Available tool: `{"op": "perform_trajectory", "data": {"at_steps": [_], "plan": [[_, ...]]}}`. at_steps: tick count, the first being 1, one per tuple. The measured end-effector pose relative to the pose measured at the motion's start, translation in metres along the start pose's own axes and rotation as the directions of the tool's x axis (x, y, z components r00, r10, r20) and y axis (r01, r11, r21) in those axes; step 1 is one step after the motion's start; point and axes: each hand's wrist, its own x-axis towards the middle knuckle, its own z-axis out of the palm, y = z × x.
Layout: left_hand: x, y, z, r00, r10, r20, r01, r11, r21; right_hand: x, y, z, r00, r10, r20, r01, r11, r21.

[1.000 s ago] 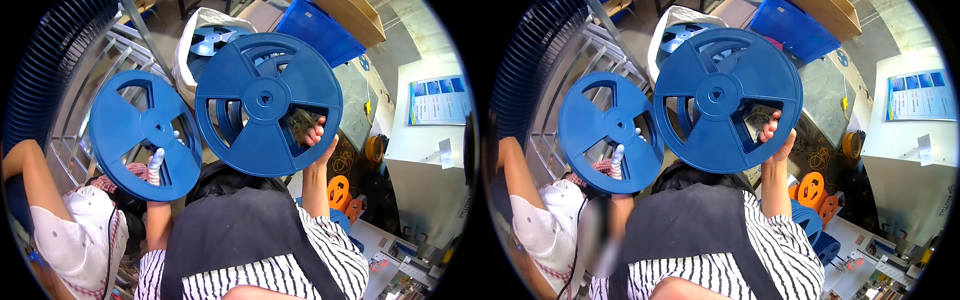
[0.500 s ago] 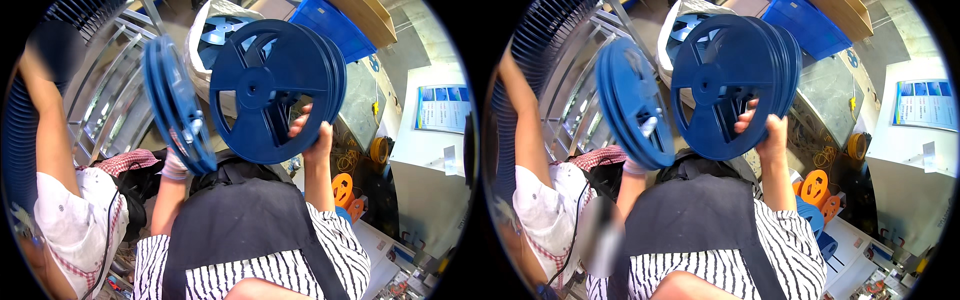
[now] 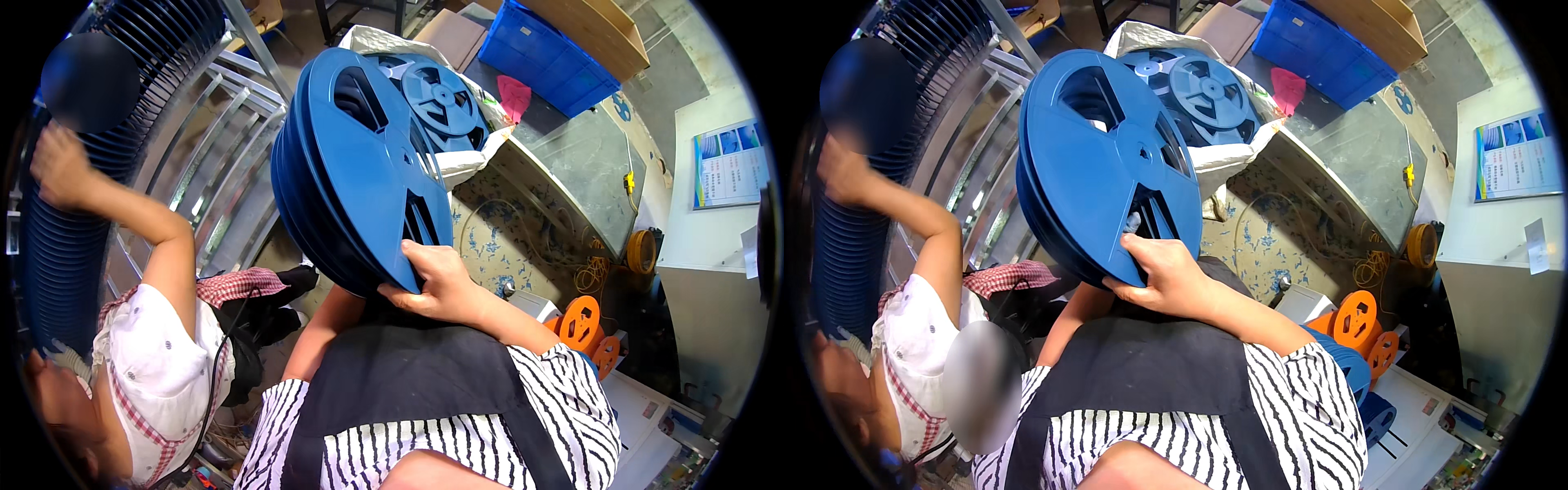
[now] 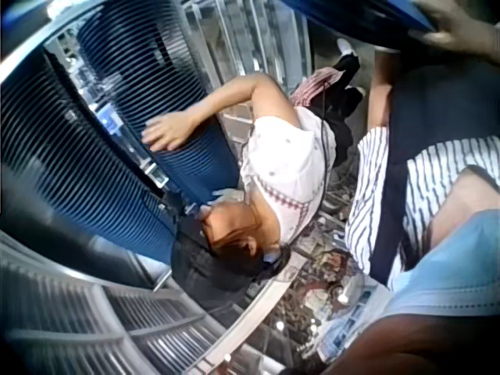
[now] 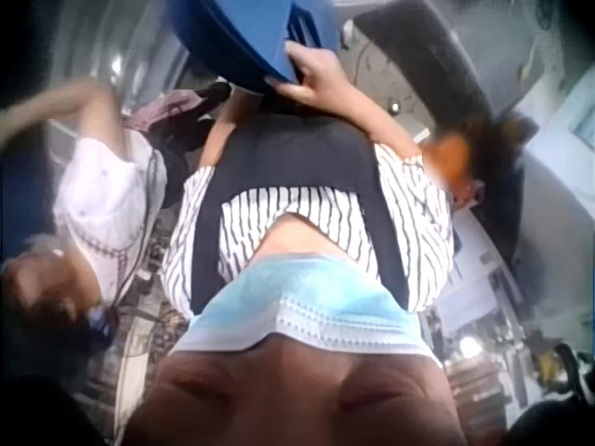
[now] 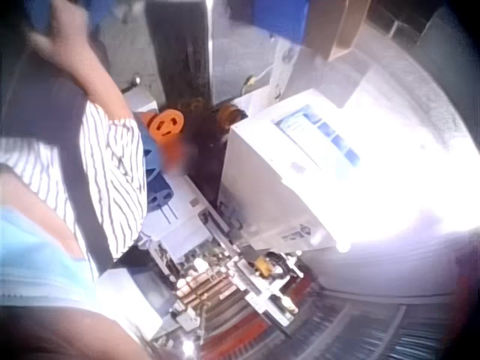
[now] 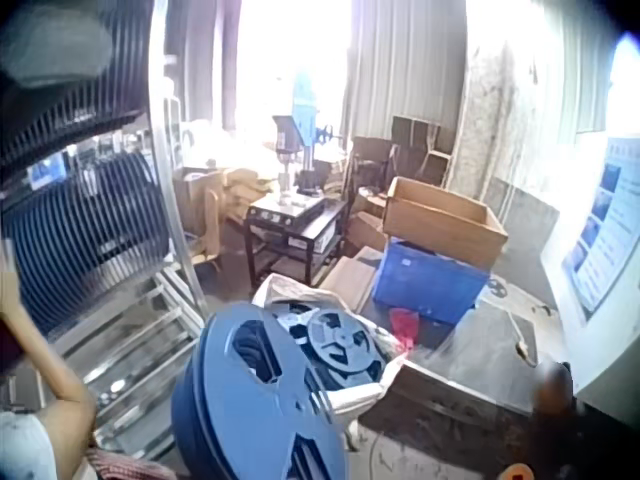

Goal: The person repeatedly picks up blue plastic spools from a white sack and stacks them onto a metal rack. The person handles the spools one by one, aligning them carefully on the rack.

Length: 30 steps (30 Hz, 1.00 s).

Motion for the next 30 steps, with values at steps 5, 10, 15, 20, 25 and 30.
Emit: {"op": "perform_trajectory", "data": {"at_steps": [5,10,15,20,25,30], "plan": [[-0.013,0.018,0.004,1.0,0.028,-0.01,-0.029,0.994,-0.108,-0.005,-0.001,0.003,0.991,0.024,0.132,-0.031,0.998,0.053],[-0.035,0.006,0.008,1.0,0.012,-0.019,-0.015,0.984,-0.179,-0.008,-0.007,-0.022,0.916,0.375,0.145,-0.387,0.92,0.064],[-0.059,0.015,-0.007,0.999,-0.006,0.051,0.006,1.0,0.009,-0.024,0.011,-0.078,0.774,0.6,-0.202,-0.338,0.661,0.67],[-0.073,0.015,0.024,0.995,0.057,0.079,-0.039,0.978,-0.207,-0.061,0.036,-0.11,0.554,0.76,-0.34,-0.3,0.563,0.77],[-0.073,0.015,0.042,0.991,0.107,0.082,-0.088,0.973,-0.215,-0.092,0.053,-0.108,0.487,0.812,-0.323,-0.413,0.539,0.734],[-0.066,0.008,0.023,0.977,0.071,0.199,-0.013,0.96,-0.281,-0.099,0.045,-0.112,0.504,0.845,-0.181,-0.516,0.462,0.721]]}}
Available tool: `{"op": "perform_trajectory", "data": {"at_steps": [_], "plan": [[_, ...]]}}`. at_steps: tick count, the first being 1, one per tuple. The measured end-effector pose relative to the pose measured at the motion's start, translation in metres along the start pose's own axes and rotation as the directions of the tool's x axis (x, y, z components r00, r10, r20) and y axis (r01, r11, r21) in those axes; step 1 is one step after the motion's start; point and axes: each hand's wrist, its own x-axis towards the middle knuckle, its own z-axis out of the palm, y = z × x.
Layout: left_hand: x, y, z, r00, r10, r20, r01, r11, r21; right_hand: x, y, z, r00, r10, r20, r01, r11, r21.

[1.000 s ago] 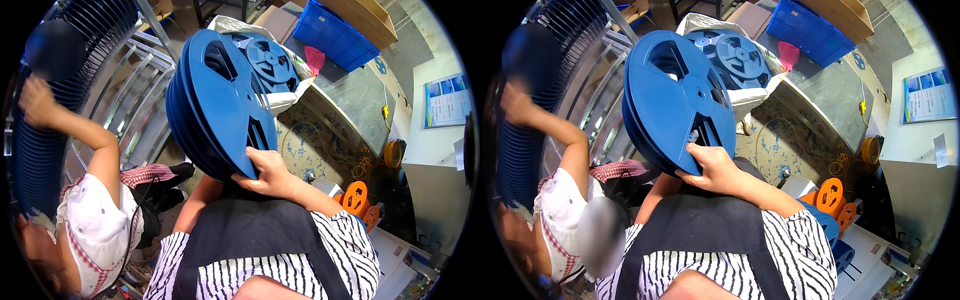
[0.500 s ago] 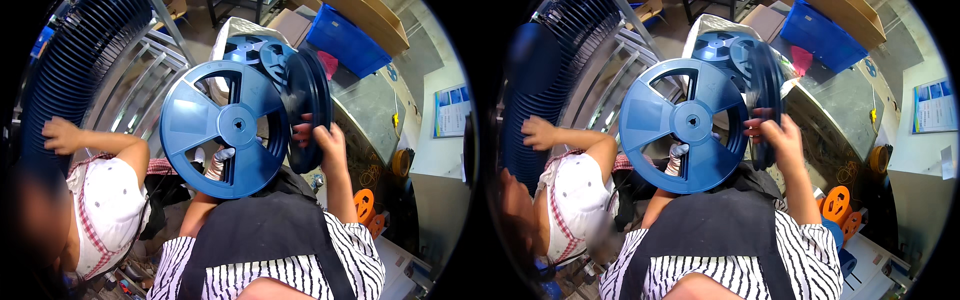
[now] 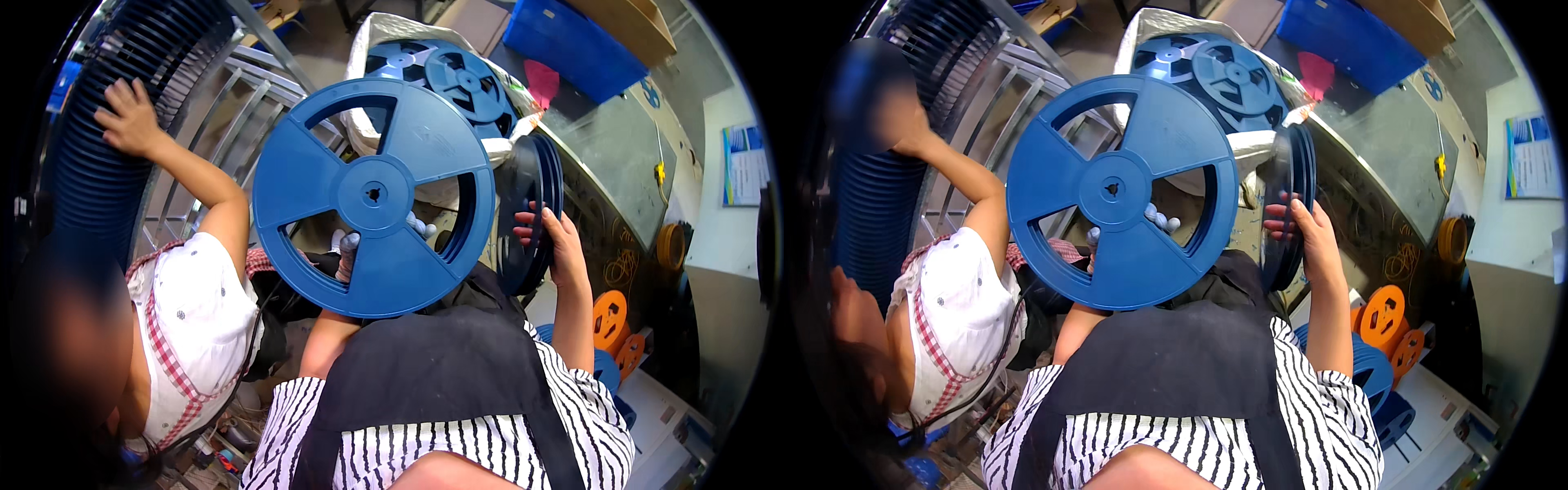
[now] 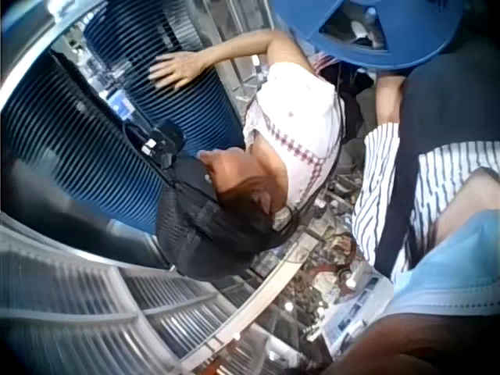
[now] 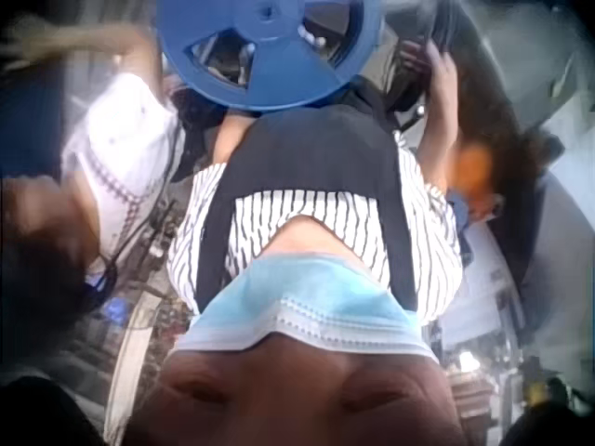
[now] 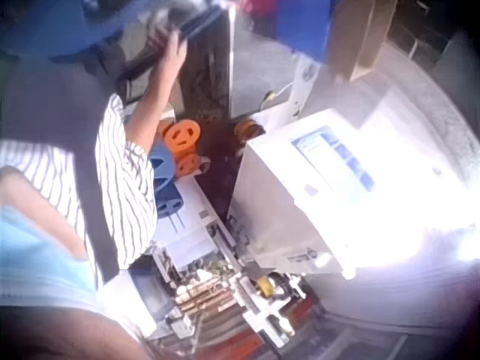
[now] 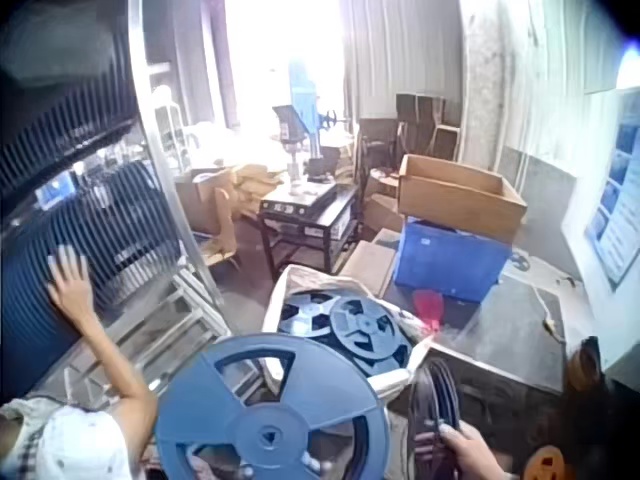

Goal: The person repeatedly picks up blue plastic spools from a white sack and stacks them onto a metal rack. The person handles the spools one by one, aligning them carefully on the rack.

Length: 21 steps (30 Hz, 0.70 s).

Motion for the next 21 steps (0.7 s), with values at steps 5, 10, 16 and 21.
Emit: {"op": "perform_trajectory", "data": {"at_steps": [5,10,16,21], "plan": [[0.005,-0.006,0.0,1.0,-0.029,0.011,0.03,0.995,-0.093,-0.006,0.001,0.001,0.999,0.036,0.02,-0.036,0.999,0.007],[0.008,-0.006,-0.008,0.997,0.051,0.063,-0.047,0.996,-0.073,-0.007,0.012,0.005,1.0,0.006,-0.008,-0.006,0.999,-0.035],[0.012,0.007,-0.01,0.997,0.005,0.072,0.004,0.993,-0.121,-0.006,0.002,0.001,0.989,-0.12,-0.082,0.122,0.992,0.016],[0.023,0.004,-0.009,0.992,0.07,0.105,-0.059,0.993,-0.104,0.006,-0.004,-0.007,0.967,-0.213,-0.14,0.229,0.967,0.112]]}}
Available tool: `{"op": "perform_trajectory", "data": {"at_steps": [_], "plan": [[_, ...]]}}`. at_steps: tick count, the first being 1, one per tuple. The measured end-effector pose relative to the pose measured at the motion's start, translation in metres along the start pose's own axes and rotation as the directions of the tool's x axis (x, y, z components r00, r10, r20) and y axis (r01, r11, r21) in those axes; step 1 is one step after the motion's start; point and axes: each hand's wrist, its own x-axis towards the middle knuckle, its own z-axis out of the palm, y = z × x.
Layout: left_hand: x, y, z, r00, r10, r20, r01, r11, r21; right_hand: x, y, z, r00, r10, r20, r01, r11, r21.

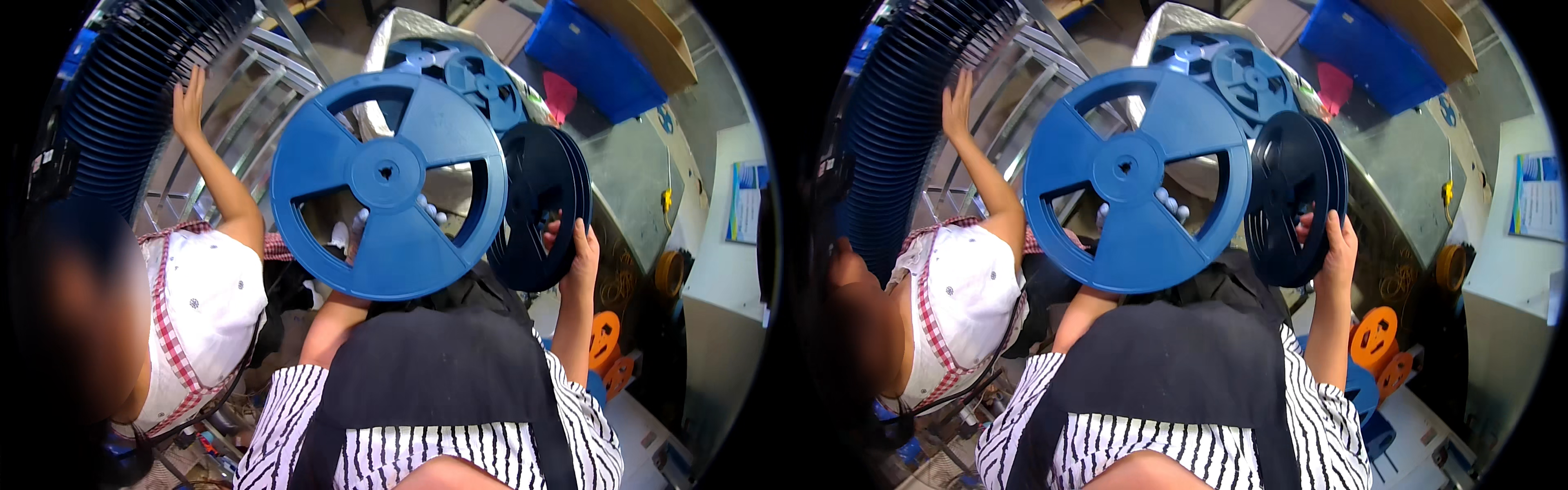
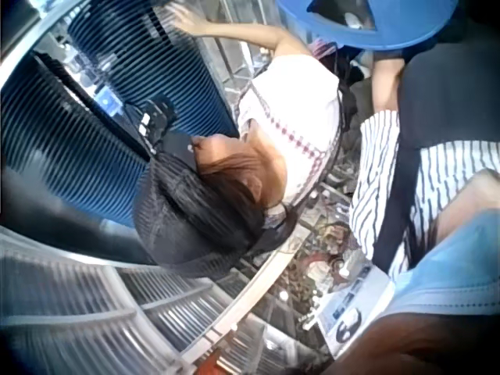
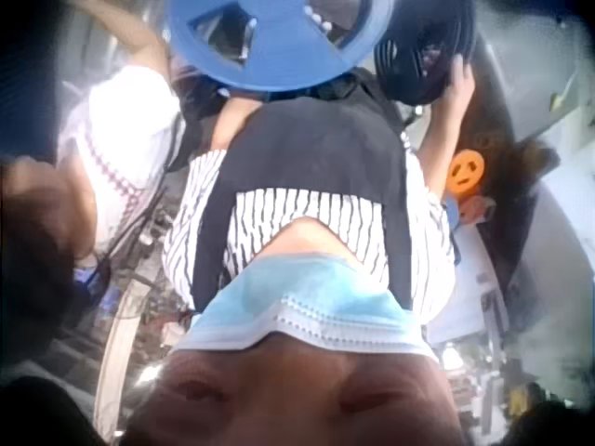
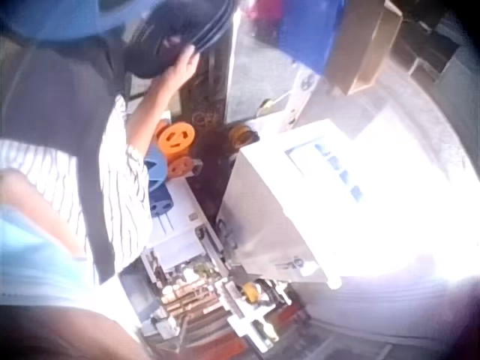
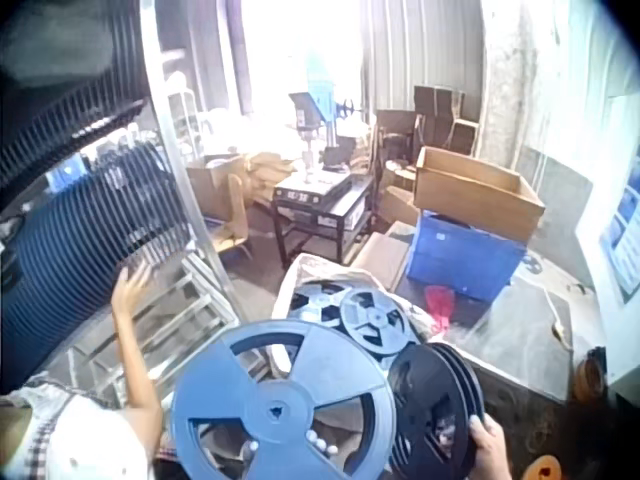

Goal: The person repeatedly picks up blue plastic spools from a white sack and stacks them onto a metal rack. The person handles the spools one by one, aligning them carefully on the rack.

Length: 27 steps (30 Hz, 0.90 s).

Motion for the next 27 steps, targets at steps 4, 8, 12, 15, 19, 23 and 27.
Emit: {"op": "perform_trajectory", "data": {"at_steps": [4,8,12,15,19,23,27], "plan": [[0.003,0.007,0.016,0.993,0.009,-0.117,-0.003,0.999,0.054,0.021,-0.006,0.005,0.999,0.014,0.032,-0.016,0.998,0.064],[0.024,0.008,0.006,0.975,0.048,-0.219,-0.006,0.982,0.188,0.058,-0.007,-0.001,0.998,-0.014,0.063,0.007,0.994,0.108],[0.031,0.021,-0.015,0.908,0.23,-0.351,-0.096,0.928,0.36,0.1,-0.012,0.02,0.992,-0.023,0.122,0.018,0.999,0.049],[0.04,0.032,-0.049,0.771,0.433,-0.467,-0.161,0.842,0.515,0.124,0.006,0.015,0.981,0.049,0.186,-0.049,0.999,-0.003],[0.039,0.081,-0.096,0.545,0.657,-0.521,-0.18,0.699,0.692,0.154,0.016,0.035,0.957,0.06,0.283,-0.069,0.997,0.021],[-0.009,0.158,-0.13,0.392,0.769,-0.505,-0.249,0.617,0.746,0.13,0.029,0.059,0.923,0.109,0.369,-0.13,0.991,0.034],[0.015,0.236,-0.153,0.419,0.833,-0.362,-0.094,0.436,0.895,0.147,0.034,0.083,0.92,0.104,0.378,-0.148,0.985,0.089]]}}
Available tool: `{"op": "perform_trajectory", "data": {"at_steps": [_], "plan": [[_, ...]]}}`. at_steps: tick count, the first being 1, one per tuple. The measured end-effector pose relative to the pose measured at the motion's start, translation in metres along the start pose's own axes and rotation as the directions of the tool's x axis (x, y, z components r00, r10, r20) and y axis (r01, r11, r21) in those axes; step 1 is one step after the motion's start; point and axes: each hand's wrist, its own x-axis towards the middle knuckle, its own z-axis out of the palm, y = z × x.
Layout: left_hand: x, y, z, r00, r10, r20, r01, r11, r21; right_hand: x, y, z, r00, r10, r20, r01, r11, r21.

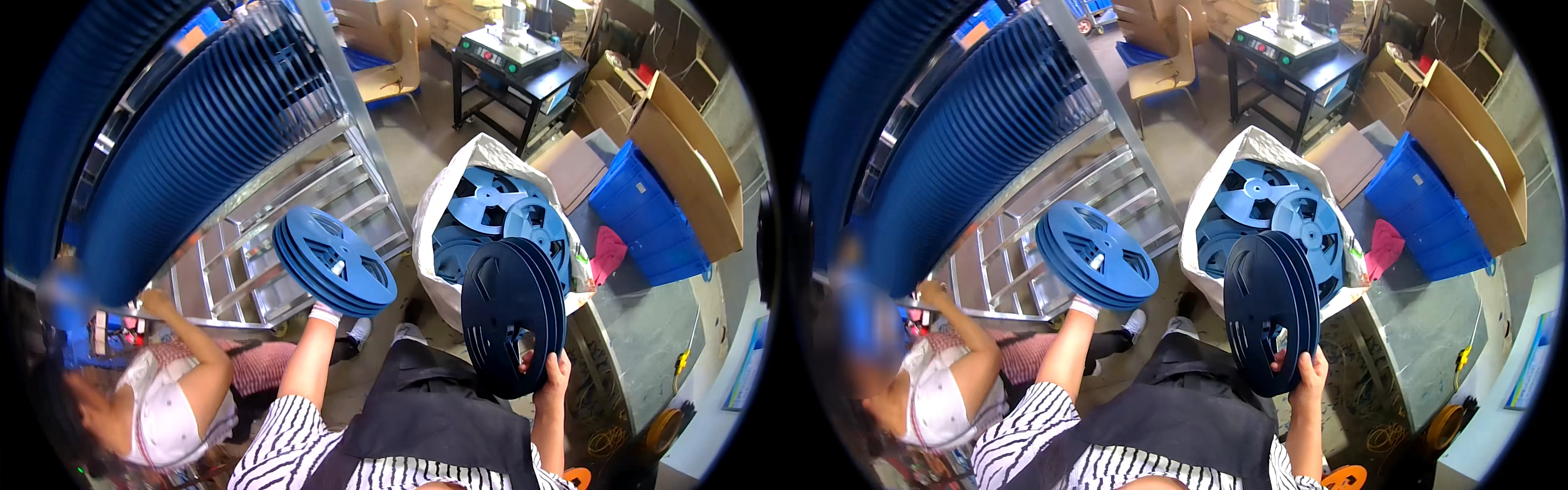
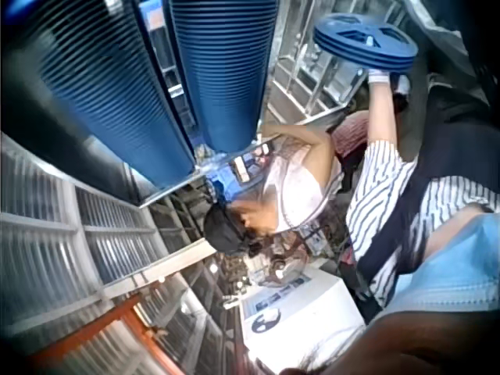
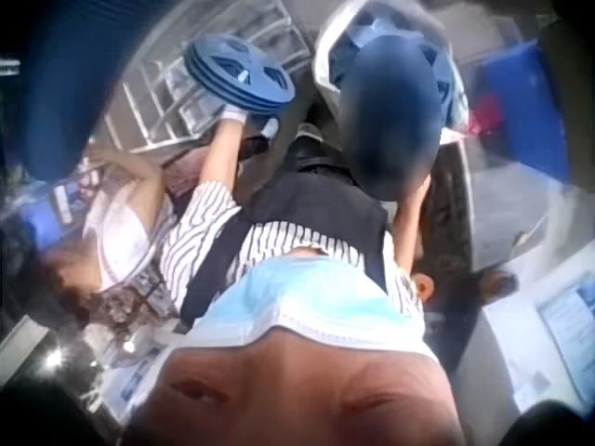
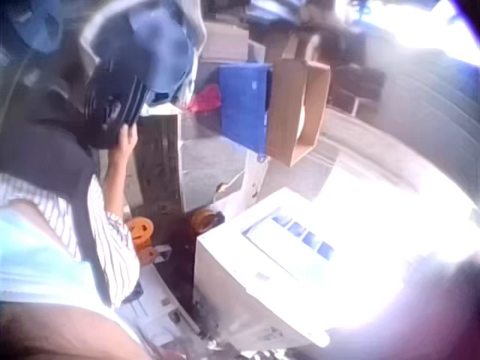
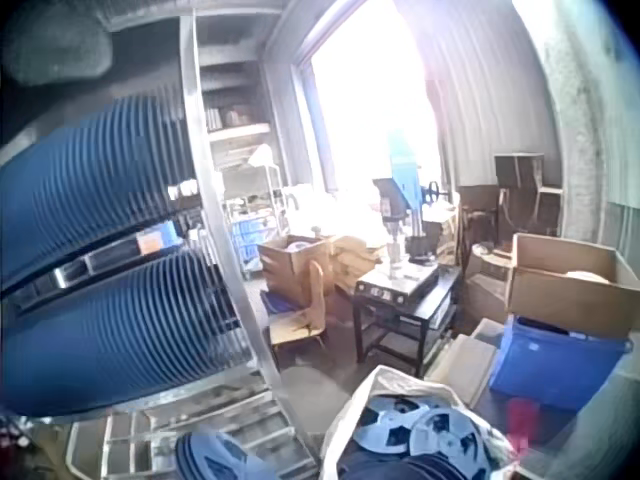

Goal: The person repeatedly picks up blue plastic spools from a white sack and stacks them onto a metal rack. The person handles the spools one by one, aligning them carefully on the rack.

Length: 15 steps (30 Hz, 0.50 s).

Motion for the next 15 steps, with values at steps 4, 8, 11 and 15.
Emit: {"op": "perform_trajectory", "data": {"at_steps": [4,8,11,15], "plan": [[0.102,0.008,-0.008,0.996,-0.093,-0.005,0.093,0.994,-0.063,0.022,0.009,0.026,0.994,0.039,-0.1,-0.043,0.998,-0.039],[0.202,0.025,-0.018,0.991,-0.131,-0.018,0.13,0.99,-0.047,0.043,0.011,0.056,0.978,0.103,-0.184,-0.106,0.994,-0.004],[0.28,0.025,-0.022,0.983,-0.18,-0.035,0.179,0.983,-0.05,0.055,0.016,0.075,0.948,0.127,-0.292,-0.126,0.992,0.024],[0.364,0.056,-0.041,0.976,-0.191,-0.104,0.194,0.981,0.02,0.066,0.02,0.096,0.91,0.183,-0.372,-0.157,0.983,0.099]]}}
